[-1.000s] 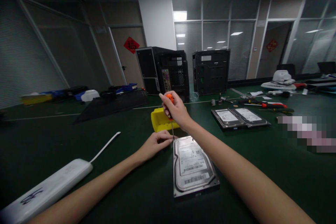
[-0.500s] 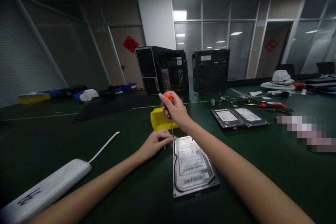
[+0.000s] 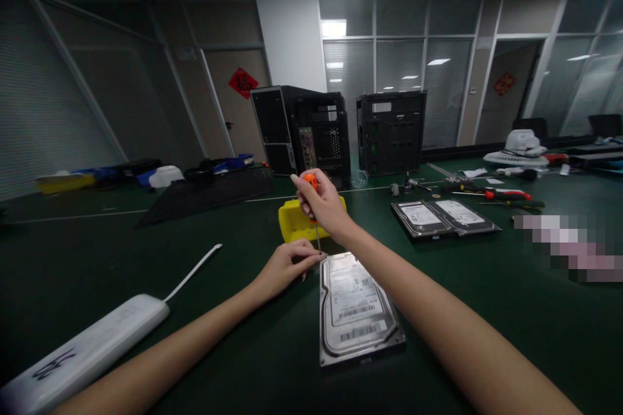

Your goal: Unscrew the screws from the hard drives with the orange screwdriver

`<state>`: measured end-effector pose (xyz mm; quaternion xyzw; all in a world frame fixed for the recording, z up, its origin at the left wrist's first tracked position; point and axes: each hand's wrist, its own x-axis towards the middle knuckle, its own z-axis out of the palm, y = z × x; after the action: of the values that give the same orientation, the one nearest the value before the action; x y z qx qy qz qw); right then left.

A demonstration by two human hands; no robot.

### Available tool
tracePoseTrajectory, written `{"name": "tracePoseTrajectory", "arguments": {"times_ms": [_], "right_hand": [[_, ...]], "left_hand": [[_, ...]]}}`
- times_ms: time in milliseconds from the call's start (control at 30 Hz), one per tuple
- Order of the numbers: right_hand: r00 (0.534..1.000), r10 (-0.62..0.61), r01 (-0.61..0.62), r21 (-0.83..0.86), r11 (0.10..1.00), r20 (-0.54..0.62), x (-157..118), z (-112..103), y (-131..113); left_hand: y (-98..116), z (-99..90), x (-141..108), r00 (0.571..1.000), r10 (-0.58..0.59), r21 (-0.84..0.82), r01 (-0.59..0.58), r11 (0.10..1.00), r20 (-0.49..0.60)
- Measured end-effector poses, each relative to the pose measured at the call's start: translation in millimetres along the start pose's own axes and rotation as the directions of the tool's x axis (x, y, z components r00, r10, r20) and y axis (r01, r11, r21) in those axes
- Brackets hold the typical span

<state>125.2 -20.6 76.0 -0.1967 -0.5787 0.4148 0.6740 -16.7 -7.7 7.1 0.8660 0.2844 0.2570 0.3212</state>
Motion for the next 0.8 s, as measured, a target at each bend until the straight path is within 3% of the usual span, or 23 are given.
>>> {"name": "tracePoseTrajectory", "arguments": {"times_ms": [800], "right_hand": [[0.999, 0.040, -0.038, 0.086, 0.996, -0.017, 4.7, -1.9, 4.1]], "left_hand": [[-3.0, -1.1, 1.8, 0.999, 0.031, 0.061, -0.029, 0.998, -0.022]]}}
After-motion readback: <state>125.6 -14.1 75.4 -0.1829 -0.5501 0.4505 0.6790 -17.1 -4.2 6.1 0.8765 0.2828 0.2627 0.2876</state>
